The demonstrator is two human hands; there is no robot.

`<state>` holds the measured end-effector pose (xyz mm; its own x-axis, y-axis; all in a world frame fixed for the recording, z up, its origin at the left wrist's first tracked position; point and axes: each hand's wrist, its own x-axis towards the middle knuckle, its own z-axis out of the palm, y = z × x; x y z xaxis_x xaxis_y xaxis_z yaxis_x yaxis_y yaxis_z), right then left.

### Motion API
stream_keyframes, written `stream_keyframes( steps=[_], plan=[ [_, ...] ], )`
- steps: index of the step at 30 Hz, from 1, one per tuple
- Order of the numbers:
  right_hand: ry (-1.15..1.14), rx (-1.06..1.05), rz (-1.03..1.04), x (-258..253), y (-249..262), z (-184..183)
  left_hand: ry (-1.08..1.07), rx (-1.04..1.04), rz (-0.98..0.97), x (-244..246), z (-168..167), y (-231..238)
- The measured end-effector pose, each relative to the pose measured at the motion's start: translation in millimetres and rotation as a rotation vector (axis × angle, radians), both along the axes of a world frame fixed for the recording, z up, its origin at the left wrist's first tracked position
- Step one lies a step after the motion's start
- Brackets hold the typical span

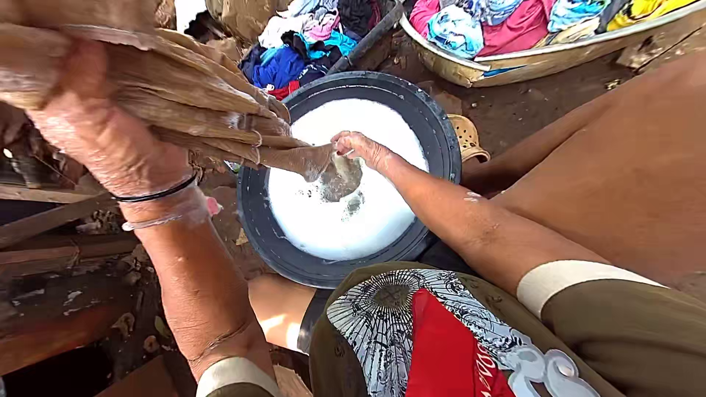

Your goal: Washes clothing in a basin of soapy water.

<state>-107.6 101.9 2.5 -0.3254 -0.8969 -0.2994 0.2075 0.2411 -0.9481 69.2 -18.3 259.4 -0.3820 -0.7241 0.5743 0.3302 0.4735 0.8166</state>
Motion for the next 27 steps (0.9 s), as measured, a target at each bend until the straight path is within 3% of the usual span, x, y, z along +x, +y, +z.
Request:
stream_keyframes(
  steps=[4,8,10,14,16,17,19,21,22,24,27],
  plan=[
    [-0.295,-0.230,-0.062,24.3,-4.1,8.4,0.103,0.017,-0.109,-4.6,1.5,3.2],
    [-0.578,-0.324,-0.153,42.6,-14.5,14.5,0.135,0.210,-0.173,-16.0,-42.2,3.4],
    [-0.556,-0.167,-0.198,48.1,-15.4,10.3,0.127,0.335,-0.173,-18.2,-75.1,2.6],
    [-0.215,0.134,-0.205,38.4,-6.6,-27.2,0.026,0.613,-0.143,-7.3,-150.7,-17.4],
    [0.036,0.268,-0.108,22.1,1.1,-47.1,-0.197,0.696,0.013,7.3,-193.1,-29.3],
    [0.198,0.370,0.009,11.8,3.4,-50.5,-0.425,0.689,0.118,17.4,-215.1,-35.4],
    [0.546,0.610,0.386,-4.5,-1.0,-45.2,-1.091,0.532,0.247,37.1,-251.8,-44.3],
    [0.725,0.707,0.521,-5.9,-5.4,-48.1,-1.608,0.314,0.247,44.4,-271.0,-44.2],
    [0.785,0.679,0.506,-4.8,-6.3,-55.1,-1.674,0.208,0.238,45.3,-277.0,-42.3],
    [0.867,0.588,0.415,-4.3,-10.7,-72.6,-1.593,0.036,0.173,42.1,-292.0,-41.5],
    [0.905,0.521,0.371,-3.3,-15.2,-90.1,-1.624,-0.108,0.003,30.8,-327.5,-29.1]
  ],
)
